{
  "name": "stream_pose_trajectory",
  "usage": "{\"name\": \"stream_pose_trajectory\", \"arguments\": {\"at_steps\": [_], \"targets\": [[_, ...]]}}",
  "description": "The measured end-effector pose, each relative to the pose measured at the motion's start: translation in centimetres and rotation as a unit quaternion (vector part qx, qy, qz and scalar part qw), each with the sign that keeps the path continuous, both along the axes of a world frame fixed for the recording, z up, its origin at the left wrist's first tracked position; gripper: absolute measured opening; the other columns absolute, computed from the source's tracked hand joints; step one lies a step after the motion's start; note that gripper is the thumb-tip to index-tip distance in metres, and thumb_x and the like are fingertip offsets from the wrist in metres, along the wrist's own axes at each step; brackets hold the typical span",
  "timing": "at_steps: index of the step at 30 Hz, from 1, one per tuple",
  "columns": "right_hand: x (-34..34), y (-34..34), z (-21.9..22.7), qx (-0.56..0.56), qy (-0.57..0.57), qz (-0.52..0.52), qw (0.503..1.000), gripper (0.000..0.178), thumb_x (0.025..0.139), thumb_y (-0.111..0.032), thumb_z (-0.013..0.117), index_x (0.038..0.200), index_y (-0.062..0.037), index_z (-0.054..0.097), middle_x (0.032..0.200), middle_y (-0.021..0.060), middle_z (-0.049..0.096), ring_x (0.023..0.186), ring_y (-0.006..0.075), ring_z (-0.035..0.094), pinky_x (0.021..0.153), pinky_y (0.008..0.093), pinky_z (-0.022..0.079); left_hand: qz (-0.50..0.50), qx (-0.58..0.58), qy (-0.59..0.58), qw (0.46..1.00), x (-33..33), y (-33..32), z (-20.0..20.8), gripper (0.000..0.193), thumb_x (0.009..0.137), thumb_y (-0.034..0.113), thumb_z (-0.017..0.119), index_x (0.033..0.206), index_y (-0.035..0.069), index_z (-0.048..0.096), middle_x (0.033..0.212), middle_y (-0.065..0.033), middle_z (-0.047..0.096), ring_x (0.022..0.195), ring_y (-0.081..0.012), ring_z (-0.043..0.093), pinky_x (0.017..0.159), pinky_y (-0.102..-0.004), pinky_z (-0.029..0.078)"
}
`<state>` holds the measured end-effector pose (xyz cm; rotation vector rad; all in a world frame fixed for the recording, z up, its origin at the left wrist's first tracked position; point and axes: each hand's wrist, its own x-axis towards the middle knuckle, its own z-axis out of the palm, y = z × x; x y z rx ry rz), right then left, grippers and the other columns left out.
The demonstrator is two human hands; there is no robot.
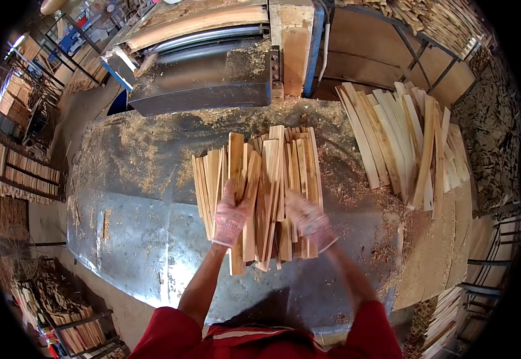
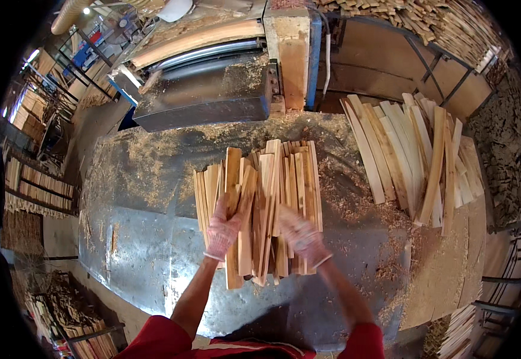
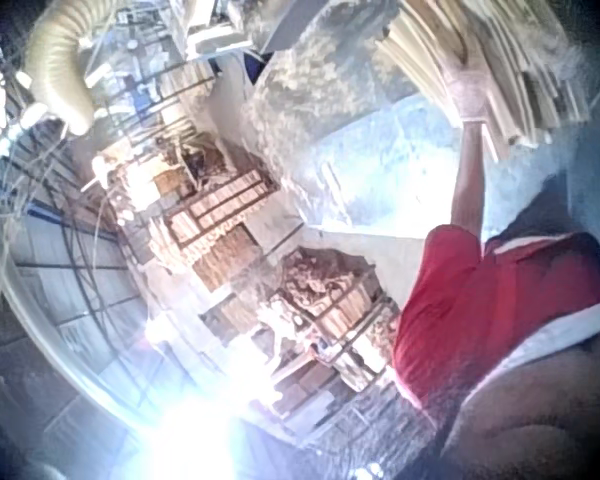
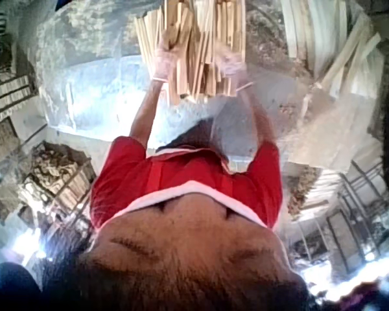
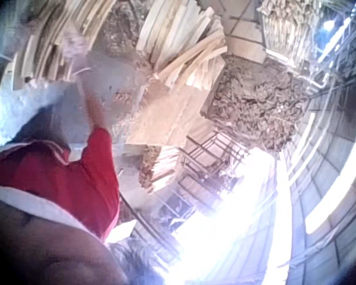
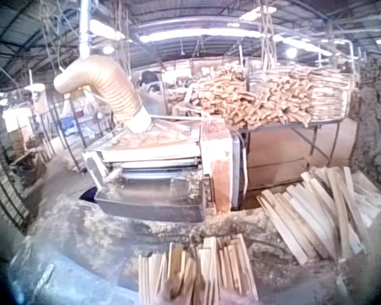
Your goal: The person stacks small wooden planks on a workbench in a workshop. They pick up planks from a pile, align them, and place them into a neat stack, occasionally adjusting the stack to keep it organized.
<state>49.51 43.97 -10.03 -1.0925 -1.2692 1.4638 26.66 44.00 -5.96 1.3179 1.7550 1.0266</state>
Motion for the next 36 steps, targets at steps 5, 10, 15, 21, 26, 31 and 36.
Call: {"name": "stream_pose_trajectory", "arguments": {"at_steps": [5,10,15,21,26,31,36], "targets": [[-7.1,-6.6,1.0,-0.150,0.206,-0.138,0.957,0.060,0.092,-0.018,0.074,0.144,-0.0086,0.046,0.114,0.0028,0.065,0.102,0.0146,0.063,0.085,0.0287,0.055,-0.128,-0.029,0.043,0.990,5.4,-9.8,1.7,0.075,0.086,0.012,0.073,0.150,0.007,0.035,0.137,-0.0167,0.059,0.117,-0.0227,0.064,0.096,-0.0327,0.054],[3.8,-16.0,-0.9,-0.193,0.069,-0.331,0.921,0.029,0.097,-0.014,0.065,0.125,-0.0093,0.059,0.094,0.0020,0.064,0.080,0.0140,0.062,0.061,0.0285,0.053,-0.224,-0.079,-0.164,0.957,6.5,-13.3,-1.3,0.080,0.083,0.013,0.077,0.152,0.004,0.036,0.144,-0.0146,0.054,0.138,-0.0227,0.046,0.113,-0.0335,0.038],[21.8,-26.5,-2.1,-0.125,-0.598,-0.309,0.729,0.056,0.093,-0.029,0.063,0.143,-0.0107,0.044,0.125,0.0180,0.057,0.106,0.0359,0.061,0.086,0.0453,0.052,-0.100,0.049,0.017,0.994,6.9,-10.3,-6.1,0.082,0.084,0.028,0.077,0.151,0.003,0.036,0.150,-0.0213,0.046,0.136,-0.0317,0.048,0.106,-0.0353,0.046],[26.0,-28.9,-3.7,-0.208,-0.758,-0.183,0.591,0.074,0.091,-0.033,0.067,0.153,-0.0085,0.034,0.155,0.0205,0.036,0.131,0.0374,0.050,0.103,0.0438,0.048,-0.067,-0.009,0.266,0.961,8.5,-4.4,-7.8,0.104,0.083,0.050,0.074,0.157,0.004,0.019,0.159,-0.0253,0.025,0.148,-0.0414,0.024,0.118,-0.0442,0.030],[13.9,-16.2,-3.9,0.125,-0.590,-0.169,0.779,0.061,0.092,-0.026,0.066,0.146,-0.0057,0.046,0.142,0.0175,0.055,0.132,0.0332,0.051,0.108,0.0426,0.044,-0.028,0.009,0.317,0.948,9.1,-2.1,-7.2,0.105,0.081,0.050,0.074,0.158,0.006,0.018,0.155,-0.0233,0.033,0.140,-0.0429,0.036,0.114,-0.0481,0.033],[0.5,-4.1,-2.3,-0.024,-0.615,-0.045,0.787,0.060,0.095,-0.053,0.050,0.133,-0.0061,0.052,0.130,0.0206,0.059,0.118,0.0367,0.059,0.096,0.0452,0.050,-0.005,0.012,0.075,0.997,4.0,-1.5,-6.6,0.089,0.087,0.022,0.070,0.158,0.005,0.019,0.151,-0.0228,0.044,0.136,-0.0359,0.047,0.110,-0.0364,0.040],[-0.3,-3.3,-1.1,-0.163,-0.500,-0.040,0.850,0.086,0.087,-0.059,0.059,0.147,-0.0019,0.036,0.136,0.0238,0.055,0.120,0.0392,0.059,0.098,0.0461,0.050,0.019,-0.004,0.015,1.000,0.5,-1.5,-6.5,0.085,0.085,0.016,0.074,0.154,0.003,0.028,0.147,-0.0194,0.049,0.135,-0.0302,0.049,0.108,-0.0343,0.040]]}}
